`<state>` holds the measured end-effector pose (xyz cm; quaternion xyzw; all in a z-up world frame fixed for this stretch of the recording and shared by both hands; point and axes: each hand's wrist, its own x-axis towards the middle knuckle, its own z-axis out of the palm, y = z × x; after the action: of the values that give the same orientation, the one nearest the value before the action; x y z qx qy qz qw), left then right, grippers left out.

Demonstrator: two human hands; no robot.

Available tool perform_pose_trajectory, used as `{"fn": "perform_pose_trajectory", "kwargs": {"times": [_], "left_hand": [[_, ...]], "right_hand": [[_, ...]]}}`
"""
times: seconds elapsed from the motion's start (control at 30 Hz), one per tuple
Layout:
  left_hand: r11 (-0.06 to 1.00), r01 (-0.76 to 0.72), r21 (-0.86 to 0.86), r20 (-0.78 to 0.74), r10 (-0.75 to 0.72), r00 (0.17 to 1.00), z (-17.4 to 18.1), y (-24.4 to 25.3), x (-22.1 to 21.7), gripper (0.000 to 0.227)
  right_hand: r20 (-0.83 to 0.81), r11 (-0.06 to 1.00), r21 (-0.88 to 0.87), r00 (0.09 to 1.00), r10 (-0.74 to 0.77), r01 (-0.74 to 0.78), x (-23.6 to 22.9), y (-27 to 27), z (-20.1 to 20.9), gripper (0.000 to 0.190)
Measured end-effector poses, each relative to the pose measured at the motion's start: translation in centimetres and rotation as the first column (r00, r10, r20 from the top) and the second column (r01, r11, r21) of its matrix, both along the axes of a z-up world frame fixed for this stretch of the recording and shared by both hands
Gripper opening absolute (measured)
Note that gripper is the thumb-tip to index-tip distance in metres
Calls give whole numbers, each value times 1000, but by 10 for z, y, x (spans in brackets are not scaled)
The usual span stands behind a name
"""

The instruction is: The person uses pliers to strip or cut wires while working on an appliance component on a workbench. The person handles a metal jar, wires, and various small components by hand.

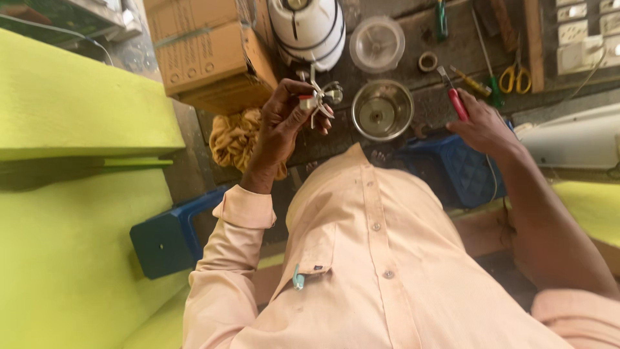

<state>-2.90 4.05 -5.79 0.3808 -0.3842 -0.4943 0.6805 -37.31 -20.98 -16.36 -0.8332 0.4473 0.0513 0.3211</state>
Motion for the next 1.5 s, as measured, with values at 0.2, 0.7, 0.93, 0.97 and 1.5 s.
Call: {"fn": "perform_pose_trajectory", "kwargs": {"times": [0.2, 0.7, 0.93, 0.97, 1.5], "left_hand": [[990, -125, 66, -65, 130, 989, -18, 16, -17, 24], [948, -317, 13, 86, 315, 945, -42, 24, -55, 18], [952, -265, -151, 287, 299, 910, -45, -2, -69, 15], [953, -288, -99, 405, 303, 863, -46, -4, -74, 14], [965, -249, -84, 650, 242, 721, -34, -32, -120, 21]], "right_hand": [[-189, 988, -30, 970, -155, 152, 10, -7, -102, 90], [1, 876, -481, 999, -36, 32, -4, -27, -158, 66], [518, 999, -24, 854, 53, -48, 57, 1, -28, 41], [593, 993, 6, 800, 94, -122, 65, 14, -5, 41], [825, 605, 532, 525, -210, -593, 59, 56, 72, 83]]}}
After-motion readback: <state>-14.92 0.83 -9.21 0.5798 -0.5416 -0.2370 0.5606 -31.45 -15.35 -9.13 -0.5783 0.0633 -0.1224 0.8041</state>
